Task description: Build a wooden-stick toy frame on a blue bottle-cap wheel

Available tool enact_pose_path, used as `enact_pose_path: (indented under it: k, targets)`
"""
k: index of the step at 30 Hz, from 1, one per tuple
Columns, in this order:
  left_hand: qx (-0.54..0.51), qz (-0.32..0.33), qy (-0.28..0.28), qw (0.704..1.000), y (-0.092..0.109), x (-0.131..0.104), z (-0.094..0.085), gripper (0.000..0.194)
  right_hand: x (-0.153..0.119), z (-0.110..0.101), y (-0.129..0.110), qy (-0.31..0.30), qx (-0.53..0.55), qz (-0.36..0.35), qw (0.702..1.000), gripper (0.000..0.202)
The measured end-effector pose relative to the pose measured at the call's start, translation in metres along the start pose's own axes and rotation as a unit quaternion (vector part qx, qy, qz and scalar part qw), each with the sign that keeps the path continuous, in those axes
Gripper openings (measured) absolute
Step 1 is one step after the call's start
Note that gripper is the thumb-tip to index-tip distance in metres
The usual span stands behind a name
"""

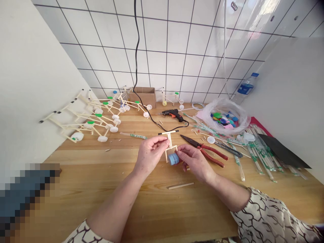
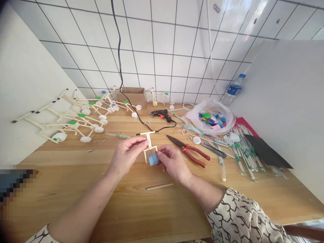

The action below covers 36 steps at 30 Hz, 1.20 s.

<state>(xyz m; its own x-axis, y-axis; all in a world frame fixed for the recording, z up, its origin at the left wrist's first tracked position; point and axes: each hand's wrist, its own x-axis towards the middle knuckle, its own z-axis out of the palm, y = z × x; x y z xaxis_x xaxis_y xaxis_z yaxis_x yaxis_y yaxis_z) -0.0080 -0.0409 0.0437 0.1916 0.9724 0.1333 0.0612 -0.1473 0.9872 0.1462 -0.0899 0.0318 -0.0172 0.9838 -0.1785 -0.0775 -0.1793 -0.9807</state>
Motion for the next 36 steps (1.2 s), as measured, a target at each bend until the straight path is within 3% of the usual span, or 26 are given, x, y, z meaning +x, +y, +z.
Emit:
enact_pose_path:
  k: [36]
  targets:
    - [0.003,-0.003,0.009,1.0,0.0063,-0.0022,0.0013,0.02,0.0,-0.0001,0.0007,-0.001,-0.005,-0.006,1.0,0.034]
